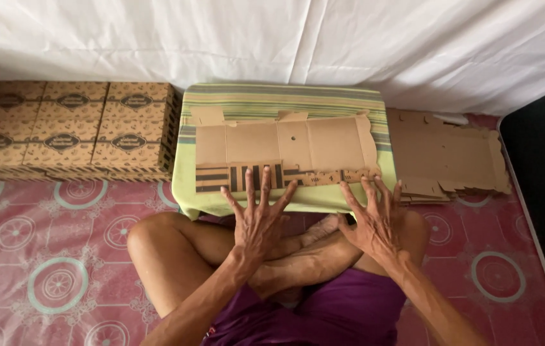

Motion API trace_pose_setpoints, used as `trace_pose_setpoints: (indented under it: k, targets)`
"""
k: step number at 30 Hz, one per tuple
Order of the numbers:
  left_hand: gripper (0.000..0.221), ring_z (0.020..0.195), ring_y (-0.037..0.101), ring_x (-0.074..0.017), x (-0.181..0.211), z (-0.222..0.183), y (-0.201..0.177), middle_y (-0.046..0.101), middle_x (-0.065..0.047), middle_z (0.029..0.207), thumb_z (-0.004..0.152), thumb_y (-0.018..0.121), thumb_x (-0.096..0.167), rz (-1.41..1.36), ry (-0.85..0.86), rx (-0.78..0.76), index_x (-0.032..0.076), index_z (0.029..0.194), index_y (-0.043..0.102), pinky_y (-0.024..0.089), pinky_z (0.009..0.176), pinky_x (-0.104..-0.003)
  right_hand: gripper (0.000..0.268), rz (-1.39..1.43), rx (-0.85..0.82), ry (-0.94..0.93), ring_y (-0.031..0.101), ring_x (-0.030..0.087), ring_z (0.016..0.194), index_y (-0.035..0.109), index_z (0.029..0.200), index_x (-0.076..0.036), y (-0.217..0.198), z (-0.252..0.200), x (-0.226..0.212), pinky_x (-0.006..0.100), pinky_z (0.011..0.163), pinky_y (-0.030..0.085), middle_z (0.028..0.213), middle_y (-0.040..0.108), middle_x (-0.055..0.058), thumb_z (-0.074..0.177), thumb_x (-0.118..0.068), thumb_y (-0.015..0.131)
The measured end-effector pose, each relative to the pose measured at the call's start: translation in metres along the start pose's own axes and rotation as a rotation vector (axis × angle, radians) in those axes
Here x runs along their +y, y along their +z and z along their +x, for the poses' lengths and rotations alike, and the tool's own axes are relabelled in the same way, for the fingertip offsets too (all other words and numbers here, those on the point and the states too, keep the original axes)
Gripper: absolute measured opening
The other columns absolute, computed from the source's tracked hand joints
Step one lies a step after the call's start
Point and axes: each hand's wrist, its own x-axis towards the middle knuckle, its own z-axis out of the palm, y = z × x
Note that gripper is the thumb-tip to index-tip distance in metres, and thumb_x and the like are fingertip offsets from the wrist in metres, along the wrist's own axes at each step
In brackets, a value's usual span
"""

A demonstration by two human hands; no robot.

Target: Assembling a cardboard box by folding flat cutouts and tucking in flaps.

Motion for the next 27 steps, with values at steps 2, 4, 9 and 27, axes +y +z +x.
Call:
trace_pose_setpoints:
  k: [2, 4, 9, 27]
  targets:
    - [0.111, 0.150, 0.019, -0.0546, 0.001, -0.003, 0.013, 0.019, -0.023, 0.168, 0.065, 0.086, 0.045, 0.019, -0.004, 0.005, 0.044, 0.159, 0.027, 0.021, 0.096, -0.092, 0.077, 0.037, -0.045, 0.041, 0.051, 0.048, 0.133, 0.056, 0.148, -0.034, 0.003, 0.003, -0.010, 0.077, 0.110, 0.034, 0.134, 0.053, 0.018, 0.075, -0.054, 0.068]
    - [0.112, 0.150, 0.020, -0.0551, 0.001, -0.002, 0.017, 0.020, -0.023, 0.168, 0.065, 0.086, 0.043, 0.044, -0.003, 0.021, 0.044, 0.159, 0.027, 0.021, 0.096, -0.093, 0.082, 0.071, -0.077, 0.084, 0.049, 0.055, 0.132, 0.052, 0.151, -0.035, 0.002, 0.008, -0.020, 0.081, 0.108, 0.032, 0.135, 0.051, 0.021, 0.075, -0.059, 0.069]
    - [0.111, 0.150, 0.022, -0.0546, 0.001, -0.005, 0.018, 0.020, -0.023, 0.168, 0.065, 0.088, 0.038, 0.065, -0.004, 0.042, 0.044, 0.159, 0.027, 0.025, 0.096, -0.092, 0.091, 0.039, -0.146, 0.062, 0.047, 0.061, 0.131, 0.044, 0.155, -0.039, -0.008, 0.013, -0.024, 0.083, 0.103, 0.033, 0.134, 0.048, 0.024, 0.069, -0.056, 0.071]
    - [0.073, 0.131, 0.053, -0.0375, -0.027, 0.020, -0.042, 0.055, -0.014, 0.143, 0.088, 0.074, 0.044, -0.246, -0.032, 0.040, 0.030, 0.154, 0.046, 0.030, 0.107, -0.077, 0.094, 0.032, -0.141, 0.044, 0.043, 0.056, 0.139, 0.042, 0.159, -0.032, -0.011, 0.009, -0.019, 0.074, 0.109, 0.036, 0.140, 0.053, 0.025, 0.072, -0.054, 0.069]
